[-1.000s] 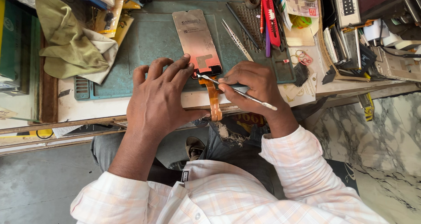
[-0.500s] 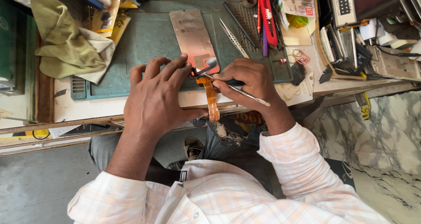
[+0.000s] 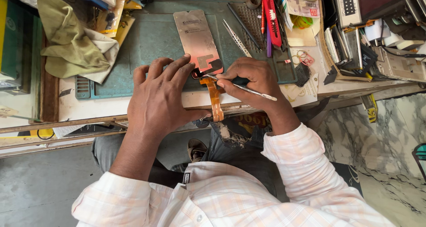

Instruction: The person uses a metal spudger to carefully pry and remove a small black component from a smartphone screen assembly. After removal, the person wipes the work surface with a cloth.

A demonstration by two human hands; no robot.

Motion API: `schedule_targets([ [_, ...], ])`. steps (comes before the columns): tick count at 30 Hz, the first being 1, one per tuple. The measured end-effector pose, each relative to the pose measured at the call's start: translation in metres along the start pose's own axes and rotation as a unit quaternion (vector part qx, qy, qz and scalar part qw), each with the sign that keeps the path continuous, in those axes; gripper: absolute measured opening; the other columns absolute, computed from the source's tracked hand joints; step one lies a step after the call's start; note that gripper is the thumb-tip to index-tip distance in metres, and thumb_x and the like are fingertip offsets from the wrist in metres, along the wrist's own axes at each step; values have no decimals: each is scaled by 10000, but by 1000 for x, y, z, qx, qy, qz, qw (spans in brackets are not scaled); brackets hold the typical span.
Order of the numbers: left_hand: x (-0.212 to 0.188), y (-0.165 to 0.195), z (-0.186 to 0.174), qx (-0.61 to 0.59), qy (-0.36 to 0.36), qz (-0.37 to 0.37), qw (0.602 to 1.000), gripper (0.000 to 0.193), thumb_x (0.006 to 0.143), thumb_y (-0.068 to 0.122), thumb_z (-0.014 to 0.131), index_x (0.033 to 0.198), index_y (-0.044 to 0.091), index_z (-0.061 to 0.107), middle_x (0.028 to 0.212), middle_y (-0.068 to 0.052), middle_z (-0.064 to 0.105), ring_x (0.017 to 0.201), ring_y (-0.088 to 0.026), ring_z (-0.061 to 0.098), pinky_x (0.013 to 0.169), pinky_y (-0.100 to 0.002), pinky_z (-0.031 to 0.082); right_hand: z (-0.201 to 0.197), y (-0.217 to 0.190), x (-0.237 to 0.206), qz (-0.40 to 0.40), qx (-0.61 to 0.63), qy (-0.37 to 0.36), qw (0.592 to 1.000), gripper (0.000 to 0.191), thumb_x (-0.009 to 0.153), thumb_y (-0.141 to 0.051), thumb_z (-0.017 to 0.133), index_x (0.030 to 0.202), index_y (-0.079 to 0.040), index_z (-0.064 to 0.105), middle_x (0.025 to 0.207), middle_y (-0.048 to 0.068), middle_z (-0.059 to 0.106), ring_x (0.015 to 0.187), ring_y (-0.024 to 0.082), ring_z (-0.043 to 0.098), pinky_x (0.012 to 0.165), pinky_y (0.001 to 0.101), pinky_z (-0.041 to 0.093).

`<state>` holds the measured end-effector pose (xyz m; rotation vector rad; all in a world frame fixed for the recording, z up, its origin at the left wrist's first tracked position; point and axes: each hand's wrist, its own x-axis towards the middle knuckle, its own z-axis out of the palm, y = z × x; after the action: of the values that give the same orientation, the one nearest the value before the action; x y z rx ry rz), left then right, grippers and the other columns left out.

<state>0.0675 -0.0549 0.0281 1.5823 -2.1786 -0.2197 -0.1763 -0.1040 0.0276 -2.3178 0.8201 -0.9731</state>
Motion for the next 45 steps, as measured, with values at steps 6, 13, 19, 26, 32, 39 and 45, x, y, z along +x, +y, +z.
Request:
schedule_targets([
  [6,0,1,1,11,0,1,1000,1076,446,623,932,1346,112,639,1454,-20,567,1323,-257,471,1071,-450,319,-3,4,-2,-20,-7,1,1000,115,917,-72,821,913,-12,723,865,84,735,798,162,710,722,293,536],
  [13,0,0,1,13,0,1,1000,1090,440,638,930,1351,116,638,1471,-17,560,1327,-257,469,1070,-444,321,-4,8,-4,9,26,-14,1000,120,908,-78,820,900,-6,725,835,87,730,752,151,712,668,284,533],
  [19,0,0,2,12,-3,-2,1000,1088,440,648,928,1348,123,640,1466,-14,562,1330,-251,467,1071,-446,318,-5,9,-3,12,41,-21,999,111,912,-84,817,919,-8,736,846,89,736,761,154,719,674,281,541],
  [26,1,0,3,16,-5,0,1000,1088,449,658,927,1345,113,638,1459,-22,564,1326,-260,464,1072,-453,314,-3,8,-3,6,28,-20,999,108,908,-81,819,918,-9,738,842,84,739,761,152,720,676,280,542],
  [32,1,0,3,16,-7,-4,1000,1094,444,654,926,1350,113,636,1461,-19,566,1329,-258,466,1070,-451,318,-2,5,-2,-8,7,-23,1000,100,914,-77,815,933,-12,741,864,86,745,784,167,722,696,298,546],
  [39,0,0,3,11,-4,-1,1000,1062,460,625,931,1351,126,639,1471,-18,566,1333,-247,472,1070,-443,322,1,2,0,-23,-45,-16,999,106,915,-83,818,937,-6,750,847,86,736,772,180,711,693,310,540],
  [45,0,0,3,10,0,0,1000,1077,453,633,933,1358,130,637,1468,-16,568,1331,-250,473,1070,-442,319,1,1,1,-50,-42,-16,998,99,916,-74,810,934,-15,733,881,84,741,818,193,717,734,323,553],
])
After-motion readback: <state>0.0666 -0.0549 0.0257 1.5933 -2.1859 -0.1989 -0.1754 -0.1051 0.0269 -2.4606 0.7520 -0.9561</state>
